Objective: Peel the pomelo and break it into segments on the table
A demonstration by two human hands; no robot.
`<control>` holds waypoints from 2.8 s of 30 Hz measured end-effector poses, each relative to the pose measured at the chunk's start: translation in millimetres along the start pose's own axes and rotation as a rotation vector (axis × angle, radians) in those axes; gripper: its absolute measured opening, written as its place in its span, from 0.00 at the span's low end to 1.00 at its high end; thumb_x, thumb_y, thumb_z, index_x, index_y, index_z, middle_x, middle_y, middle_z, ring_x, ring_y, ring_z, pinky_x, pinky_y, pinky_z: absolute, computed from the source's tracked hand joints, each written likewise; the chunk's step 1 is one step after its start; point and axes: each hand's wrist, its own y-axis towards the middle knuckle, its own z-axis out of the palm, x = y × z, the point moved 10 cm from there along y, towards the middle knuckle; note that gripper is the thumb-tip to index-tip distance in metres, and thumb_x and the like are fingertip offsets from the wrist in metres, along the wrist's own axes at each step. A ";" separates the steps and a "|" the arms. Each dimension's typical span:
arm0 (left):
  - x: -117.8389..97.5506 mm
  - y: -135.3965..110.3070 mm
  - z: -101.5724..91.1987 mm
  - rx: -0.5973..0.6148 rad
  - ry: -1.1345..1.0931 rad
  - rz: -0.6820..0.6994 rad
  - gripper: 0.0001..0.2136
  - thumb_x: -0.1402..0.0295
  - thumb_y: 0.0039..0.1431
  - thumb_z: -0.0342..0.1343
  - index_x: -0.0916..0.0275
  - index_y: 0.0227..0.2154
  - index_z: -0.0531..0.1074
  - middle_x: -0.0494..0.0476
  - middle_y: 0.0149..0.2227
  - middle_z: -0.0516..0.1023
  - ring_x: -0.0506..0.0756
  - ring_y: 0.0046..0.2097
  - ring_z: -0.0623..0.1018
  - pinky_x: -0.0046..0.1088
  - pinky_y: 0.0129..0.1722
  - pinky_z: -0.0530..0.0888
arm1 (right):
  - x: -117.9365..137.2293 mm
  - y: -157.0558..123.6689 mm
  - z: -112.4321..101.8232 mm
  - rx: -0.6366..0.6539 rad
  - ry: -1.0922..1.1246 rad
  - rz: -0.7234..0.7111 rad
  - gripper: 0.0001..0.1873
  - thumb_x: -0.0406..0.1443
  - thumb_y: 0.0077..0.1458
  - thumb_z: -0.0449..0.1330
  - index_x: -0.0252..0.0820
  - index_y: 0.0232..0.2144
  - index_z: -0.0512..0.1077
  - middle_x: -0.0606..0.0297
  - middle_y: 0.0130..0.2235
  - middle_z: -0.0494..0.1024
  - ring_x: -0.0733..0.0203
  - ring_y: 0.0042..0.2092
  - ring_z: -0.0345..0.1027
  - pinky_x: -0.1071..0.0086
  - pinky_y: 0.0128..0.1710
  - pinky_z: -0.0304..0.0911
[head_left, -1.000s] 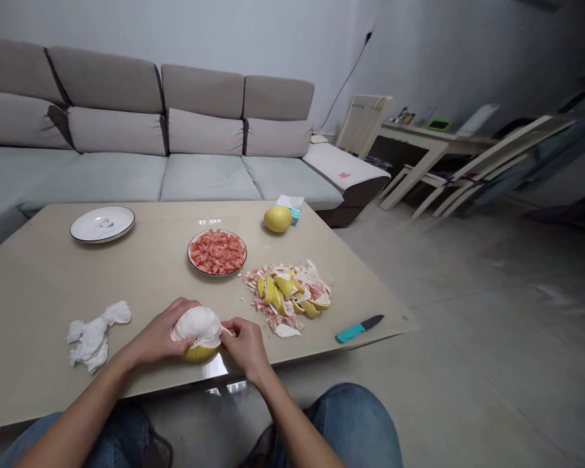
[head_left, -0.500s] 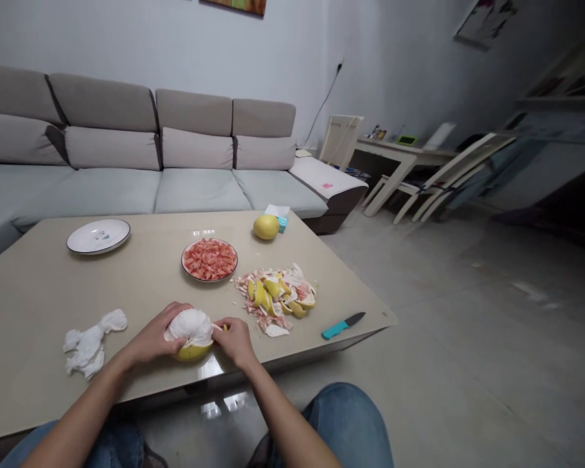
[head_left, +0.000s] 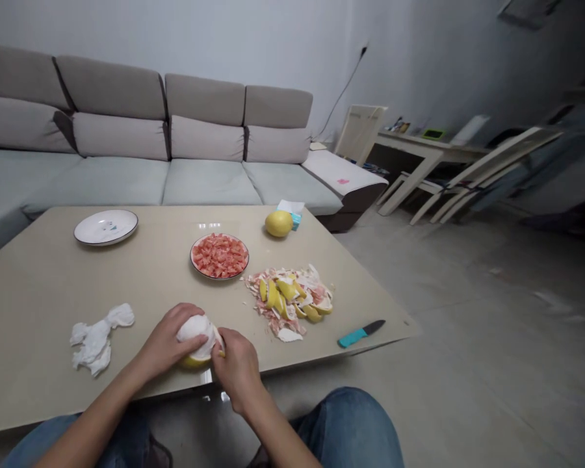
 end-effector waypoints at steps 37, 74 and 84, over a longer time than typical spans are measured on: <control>-12.5 5.3 1.2 0.051 0.202 -0.017 0.14 0.63 0.51 0.60 0.58 0.41 0.71 0.58 0.44 0.74 0.61 0.48 0.73 0.39 0.49 0.69 | -4.1 14.9 13.9 0.080 0.128 0.021 0.13 0.32 0.55 0.55 0.42 0.38 0.79 0.58 0.36 0.82 0.56 0.39 0.74 0.70 0.38 0.59; 3.6 -9.9 -11.8 0.026 0.143 -0.063 0.21 0.69 0.46 0.59 0.58 0.46 0.65 0.61 0.49 0.68 0.64 0.53 0.69 0.42 0.54 0.68 | 13.0 36.3 27.1 0.283 0.147 -0.031 0.16 0.30 0.50 0.53 0.38 0.33 0.81 0.61 0.31 0.82 0.60 0.31 0.70 0.73 0.30 0.55; 5.8 -16.6 -13.0 -0.061 0.210 -0.069 0.23 0.67 0.47 0.61 0.56 0.48 0.66 0.62 0.54 0.62 0.65 0.57 0.65 0.47 0.57 0.65 | 7.6 34.9 24.3 0.285 0.275 -0.053 0.17 0.30 0.54 0.52 0.41 0.38 0.80 0.63 0.37 0.82 0.61 0.38 0.73 0.74 0.37 0.60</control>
